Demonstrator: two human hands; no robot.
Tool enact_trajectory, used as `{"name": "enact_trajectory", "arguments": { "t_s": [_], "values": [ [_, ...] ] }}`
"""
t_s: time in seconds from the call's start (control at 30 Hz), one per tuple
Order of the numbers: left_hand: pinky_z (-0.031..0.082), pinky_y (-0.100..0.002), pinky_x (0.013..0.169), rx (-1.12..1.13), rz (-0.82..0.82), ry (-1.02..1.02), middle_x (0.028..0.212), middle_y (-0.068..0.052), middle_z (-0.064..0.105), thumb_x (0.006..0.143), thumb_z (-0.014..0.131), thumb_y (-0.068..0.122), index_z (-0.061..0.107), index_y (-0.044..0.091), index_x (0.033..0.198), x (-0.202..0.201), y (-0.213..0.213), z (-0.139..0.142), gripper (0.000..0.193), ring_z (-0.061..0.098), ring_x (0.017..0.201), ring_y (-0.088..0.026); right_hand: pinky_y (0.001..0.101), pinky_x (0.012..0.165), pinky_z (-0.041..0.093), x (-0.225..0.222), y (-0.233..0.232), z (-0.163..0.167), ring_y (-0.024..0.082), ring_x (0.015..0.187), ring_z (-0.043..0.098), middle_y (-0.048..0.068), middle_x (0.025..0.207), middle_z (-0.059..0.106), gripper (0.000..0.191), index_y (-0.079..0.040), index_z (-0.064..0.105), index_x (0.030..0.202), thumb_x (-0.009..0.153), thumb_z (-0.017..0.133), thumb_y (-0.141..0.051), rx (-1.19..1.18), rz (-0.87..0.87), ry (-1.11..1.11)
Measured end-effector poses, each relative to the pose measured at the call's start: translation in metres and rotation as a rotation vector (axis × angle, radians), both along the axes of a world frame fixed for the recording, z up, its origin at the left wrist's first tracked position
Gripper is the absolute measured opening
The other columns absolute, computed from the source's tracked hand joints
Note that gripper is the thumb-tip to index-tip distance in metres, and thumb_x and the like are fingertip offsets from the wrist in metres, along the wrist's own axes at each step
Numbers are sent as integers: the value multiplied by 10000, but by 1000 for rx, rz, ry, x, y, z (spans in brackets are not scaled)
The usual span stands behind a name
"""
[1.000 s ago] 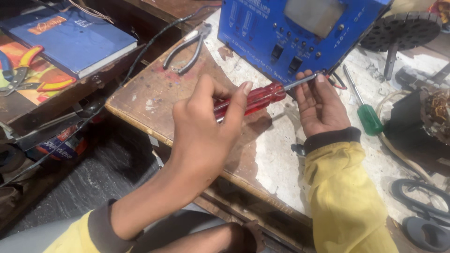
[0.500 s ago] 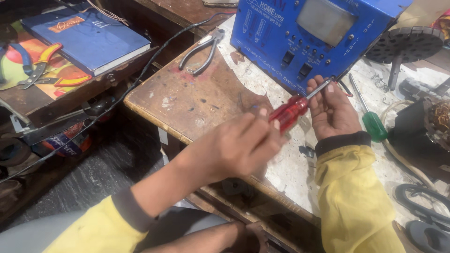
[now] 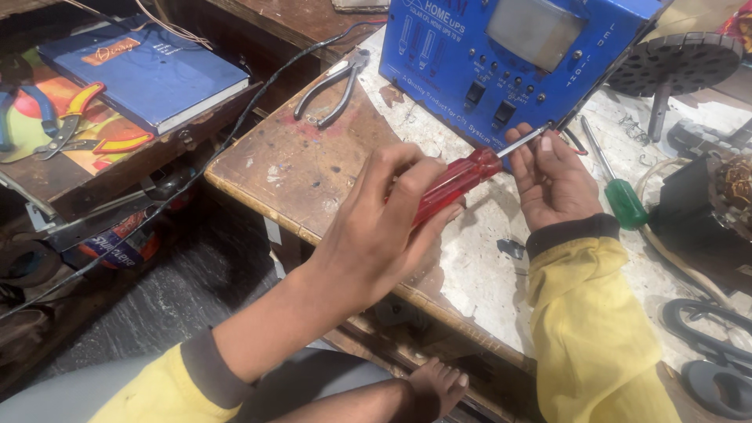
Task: The person works on a blue inverter/UPS unit on a cluttered repair bench. They reposition the unit, connect red and black wires to its terminals, then use red and green screwdrivers to unscrew and loosen screws on the casing and terminals, setting the screwdrivers down between steps.
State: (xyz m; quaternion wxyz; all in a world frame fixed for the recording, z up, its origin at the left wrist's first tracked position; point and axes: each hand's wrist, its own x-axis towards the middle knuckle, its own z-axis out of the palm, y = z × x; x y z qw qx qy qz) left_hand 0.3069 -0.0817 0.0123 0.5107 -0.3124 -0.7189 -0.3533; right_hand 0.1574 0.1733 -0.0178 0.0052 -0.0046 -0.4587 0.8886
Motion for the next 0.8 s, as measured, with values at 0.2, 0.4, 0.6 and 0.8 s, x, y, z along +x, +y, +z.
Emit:
{"name": "enact_trajectory", "arguments": {
  "t_s": [0.2, 0.4, 0.6, 0.8],
  "values": [
    [558, -360, 610, -78, 63, -55, 920, -161, 584, 1013, 779, 110, 522, -21, 1057, -1, 17, -6, 292, 672, 728, -282, 325, 1013, 578, 9, 11, 4, 216, 1167, 690, 137, 1297, 682, 306, 16, 544, 1348, 1051, 551, -53, 118, 73, 76],
    [520, -345, 488, 245, 110, -559, 639, -103, 669, 987, 727, 174, 560, -1, 967, 10, 30, 11, 243, 711, 551, -219, 346, 1034, 561, 11, 15, 2, 227, 1154, 691, 176, 1336, 640, 394, 56, 489, 1420, 1039, 526, -38, 117, 43, 75],
    [582, -295, 596, 428, -94, -673, 814, -116, 690, 908, 756, 142, 416, -50, 1267, 18, 26, 17, 530, 756, 685, -182, 342, 1036, 542, 13, 17, 3, 235, 1167, 675, 194, 1360, 606, 433, 81, 465, 1463, 1045, 524, -16, 79, 46, 72],
    [631, -282, 828, 257, -188, -324, 1160, -198, 466, 907, 653, -20, 281, -50, 1404, 17, 24, -8, 622, 626, 1004, -249, 327, 1040, 540, 17, 17, 5, 238, 1199, 679, 207, 1404, 603, 462, 90, 431, 1475, 1019, 493, 51, 71, 75, 89]
  ]
}}
